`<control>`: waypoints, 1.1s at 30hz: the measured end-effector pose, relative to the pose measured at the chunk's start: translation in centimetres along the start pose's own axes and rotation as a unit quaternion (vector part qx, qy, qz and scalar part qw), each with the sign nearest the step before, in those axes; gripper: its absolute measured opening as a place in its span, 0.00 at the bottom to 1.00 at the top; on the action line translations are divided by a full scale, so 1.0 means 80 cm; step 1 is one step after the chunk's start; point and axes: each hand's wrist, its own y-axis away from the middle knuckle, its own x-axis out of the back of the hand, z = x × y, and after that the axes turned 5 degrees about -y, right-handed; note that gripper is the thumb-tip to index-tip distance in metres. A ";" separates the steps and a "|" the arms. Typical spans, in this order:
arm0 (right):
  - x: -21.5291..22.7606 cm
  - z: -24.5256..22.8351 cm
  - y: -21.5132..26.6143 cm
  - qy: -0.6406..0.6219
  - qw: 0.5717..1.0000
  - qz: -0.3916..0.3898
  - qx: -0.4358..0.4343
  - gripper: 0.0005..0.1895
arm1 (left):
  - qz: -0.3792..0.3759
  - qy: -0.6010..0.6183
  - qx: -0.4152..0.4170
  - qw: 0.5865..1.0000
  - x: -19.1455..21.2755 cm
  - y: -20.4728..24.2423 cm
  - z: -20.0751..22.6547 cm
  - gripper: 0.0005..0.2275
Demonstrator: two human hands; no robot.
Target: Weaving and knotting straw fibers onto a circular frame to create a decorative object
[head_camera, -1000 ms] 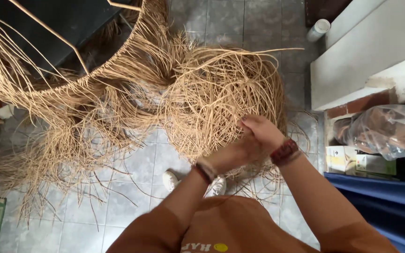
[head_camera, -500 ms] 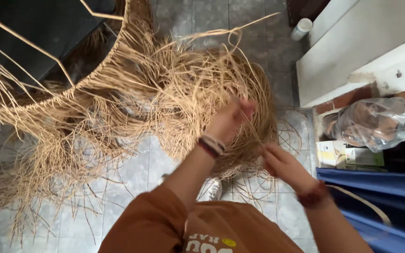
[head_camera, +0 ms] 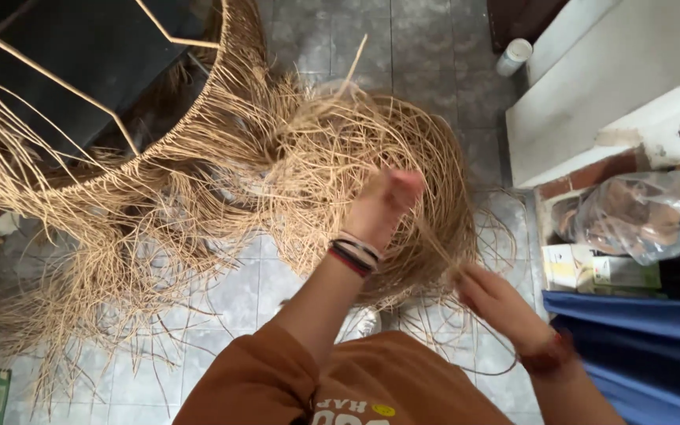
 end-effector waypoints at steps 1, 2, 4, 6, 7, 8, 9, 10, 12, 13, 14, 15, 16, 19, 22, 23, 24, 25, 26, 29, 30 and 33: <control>-0.008 -0.022 -0.011 0.037 0.998 0.019 0.052 0.12 | -0.022 -0.156 -0.010 0.987 -0.022 0.015 -0.008 0.15; -0.017 -0.044 -0.023 0.075 0.991 0.039 0.103 0.13 | -0.043 -0.309 -0.020 0.950 -0.044 0.030 -0.015 0.17; -0.035 -0.070 -0.053 0.015 0.988 0.053 0.143 0.13 | -0.020 -0.305 -0.014 0.952 -0.063 0.044 -0.017 0.12; -0.039 -0.068 -0.069 -0.045 0.981 0.064 0.176 0.14 | 0.007 -0.300 -0.003 0.954 -0.041 0.028 -0.040 0.07; -0.034 -0.055 -0.073 -0.016 0.981 0.066 0.179 0.14 | 0.001 -0.184 0.015 0.983 -0.008 0.002 -0.057 0.13; -0.029 -0.043 -0.077 0.013 0.981 0.068 0.182 0.15 | -0.006 -0.065 0.033 0.997 0.024 -0.024 -0.075 0.20; -0.023 -0.030 -0.064 0.013 0.981 0.065 0.185 0.15 | -0.005 -0.065 0.029 0.997 0.036 -0.031 -0.056 0.20; -0.016 -0.018 -0.052 0.006 0.982 0.059 0.179 0.14 | 0.024 -0.008 0.031 0.999 0.047 -0.037 -0.038 0.20; -0.004 -0.007 -0.023 -0.001 0.983 0.051 0.174 0.15 | 0.054 0.052 0.030 0.997 0.062 -0.043 -0.012 0.20; 0.002 -0.009 -0.006 -0.034 0.985 0.057 0.161 0.16 | 0.051 0.038 0.013 0.998 0.064 -0.044 -0.003 0.19; 0.008 -0.011 0.011 -0.067 0.985 0.062 0.149 0.18 | 0.048 0.024 -0.004 0.999 0.065 -0.045 0.005 0.17; 0.010 -0.022 0.010 -0.066 0.984 0.061 0.151 0.18 | 0.047 0.025 -0.006 0.999 0.052 -0.041 0.009 0.17; 0.011 -0.033 0.010 -0.075 0.989 0.082 0.101 0.20 | 0.010 -0.037 -0.012 0.999 0.039 -0.036 0.013 0.18; -0.013 -0.089 0.008 -0.110 0.989 0.086 0.057 0.20 | 0.001 -0.146 -0.007 0.989 -0.005 0.005 -0.007 0.17; -0.033 -0.102 -0.034 -0.056 0.985 0.119 0.113 0.16 | 0.054 -0.266 0.004 0.963 -0.044 0.036 -0.032 0.11; -0.040 -0.093 -0.050 0.023 0.975 0.164 0.147 0.17 | 0.088 -0.334 0.017 0.938 -0.053 0.050 -0.044 0.09; -0.036 -0.070 -0.052 0.023 0.976 0.163 0.144 0.17 | 0.088 -0.333 0.020 0.939 -0.038 0.040 -0.042 0.09; -0.031 -0.050 -0.058 0.038 0.975 0.169 0.142 0.15 | 0.076 -0.187 0.027 0.979 -0.023 0.026 -0.038 0.11; -0.025 -0.031 -0.064 0.053 0.973 0.175 0.141 0.16 | 0.061 -0.036 0.035 0.997 -0.009 0.012 -0.034 0.14; 0.012 -0.018 -0.001 0.125 0.978 0.131 0.100 0.17 | 0.081 0.093 0.012 0.992 0.042 -0.017 -0.018 0.17; 0.017 -0.016 0.000 0.127 0.978 0.130 0.102 0.17 | 0.081 0.093 0.009 0.992 0.030 -0.003 -0.007 0.17; 0.012 -0.040 0.005 0.050 0.995 0.088 0.007 0.22 | -0.003 -0.008 0.021 1.000 0.005 0.035 -0.016 0.14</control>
